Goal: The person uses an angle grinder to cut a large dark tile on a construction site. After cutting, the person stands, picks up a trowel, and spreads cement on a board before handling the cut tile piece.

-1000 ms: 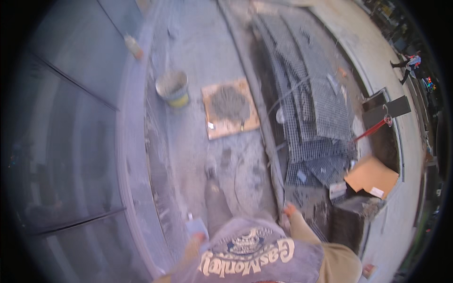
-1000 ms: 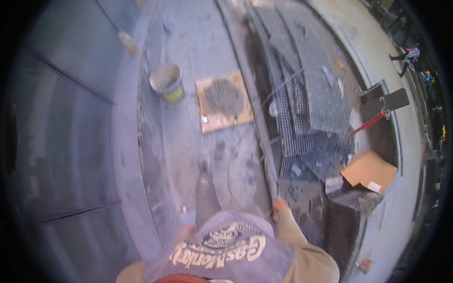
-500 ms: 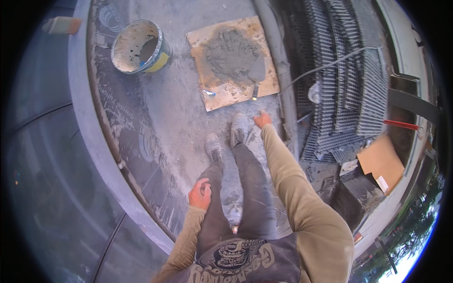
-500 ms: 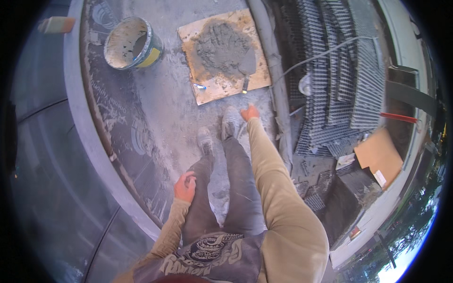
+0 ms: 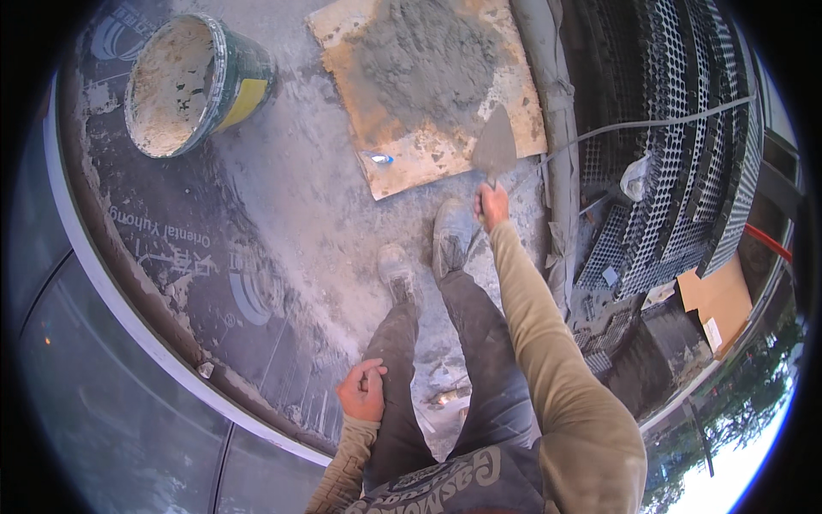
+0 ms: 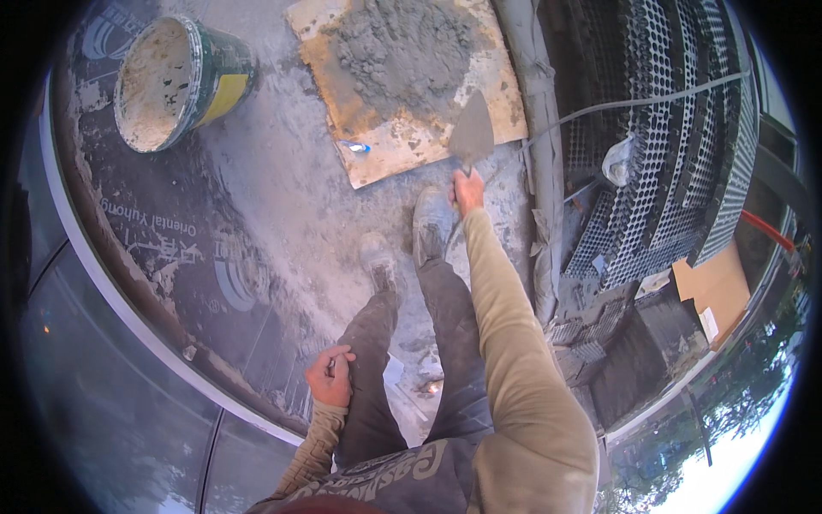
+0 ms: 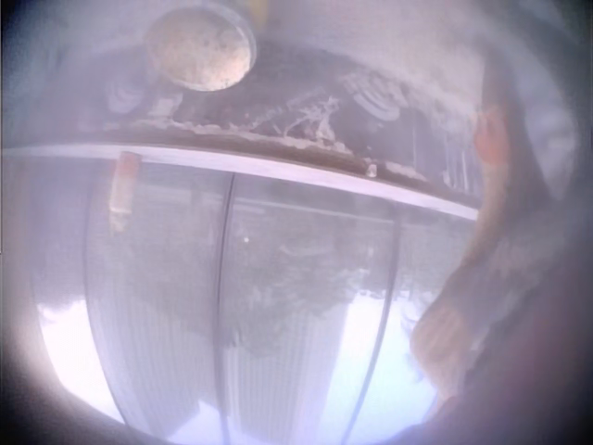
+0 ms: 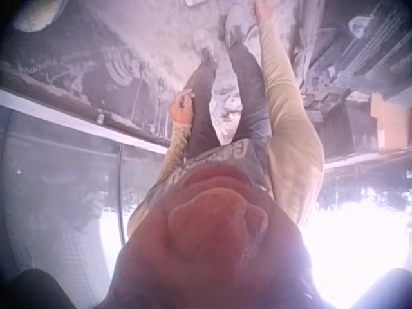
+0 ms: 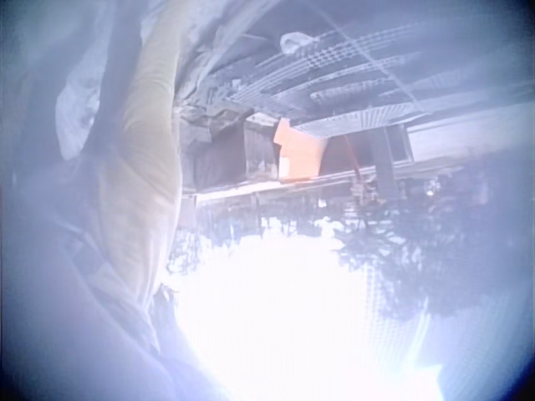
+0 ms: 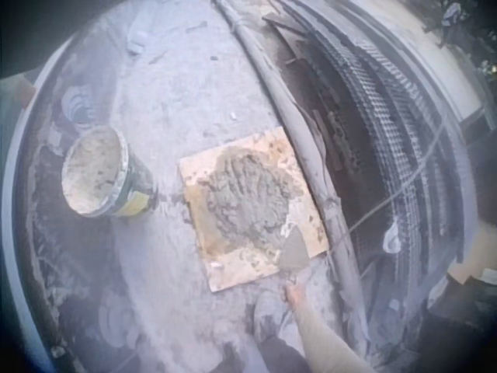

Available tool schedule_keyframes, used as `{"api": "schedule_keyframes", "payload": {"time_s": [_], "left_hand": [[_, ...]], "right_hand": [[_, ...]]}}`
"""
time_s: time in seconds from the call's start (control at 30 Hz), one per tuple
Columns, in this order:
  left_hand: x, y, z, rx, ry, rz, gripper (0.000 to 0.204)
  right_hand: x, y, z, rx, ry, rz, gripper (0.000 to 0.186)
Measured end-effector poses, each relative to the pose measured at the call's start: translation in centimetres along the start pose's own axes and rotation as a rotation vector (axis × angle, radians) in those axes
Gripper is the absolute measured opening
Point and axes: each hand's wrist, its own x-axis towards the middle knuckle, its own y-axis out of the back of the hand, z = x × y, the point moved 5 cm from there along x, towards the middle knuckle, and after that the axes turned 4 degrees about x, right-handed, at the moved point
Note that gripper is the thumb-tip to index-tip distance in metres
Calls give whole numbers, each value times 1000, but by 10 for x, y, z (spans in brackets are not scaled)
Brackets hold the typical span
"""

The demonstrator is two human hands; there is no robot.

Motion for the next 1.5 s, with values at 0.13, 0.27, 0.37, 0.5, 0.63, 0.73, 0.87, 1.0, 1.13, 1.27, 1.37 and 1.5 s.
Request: {"api": "schedule_keyframes", "payload": {"time_s": [0.13, 0.27, 0.37, 0.5, 0.63, 0.73, 0.87, 1.0, 1.13, 1.27, 1.37, 1.5], "left_hand": [[19, -10, 11, 44, -102, -26, 16], [18, -8, 9, 99, -148, 0, 17], [13, -2, 5, 120, -152, 31, 17], [22, -9, 17, 151, -200, -4, 16], [17, -2, 0, 136, -156, 2, 17], [18, 3, 3, 188, -137, 17, 16], [27, -12, 24, 207, -262, 7, 17], [10, -1, 13, 420, -283, 62, 20], [-2, 2, -16, 139, -45, -91, 22], [-46, 88, -2, -145, 390, -116, 26], [-61, 162, 19, -115, 289, -114, 28], [-63, 224, -15, -331, 281, 16, 32]], "right_hand": [[67, -1, -62, -229, 563, 92, 35], [95, -59, -143, -493, 336, 157, 38], [31, -71, -160, -808, 539, 228, 36], [10, -44, -125, -1071, 395, 195, 42], [-38, -52, -134, -978, 408, 235, 49], [-37, -60, -127, -900, 397, 309, 51], [51, 6, -87, -1036, 336, 348, 40], [-14, -7, -96, -1035, 378, 363, 43], [-50, 40, -125, -1077, 104, 142, 53], [-249, 49, -210, -892, 365, 275, 69], [-347, 75, -274, -855, 320, 243, 64], [-415, 83, -346, -772, 414, 212, 60]]}}
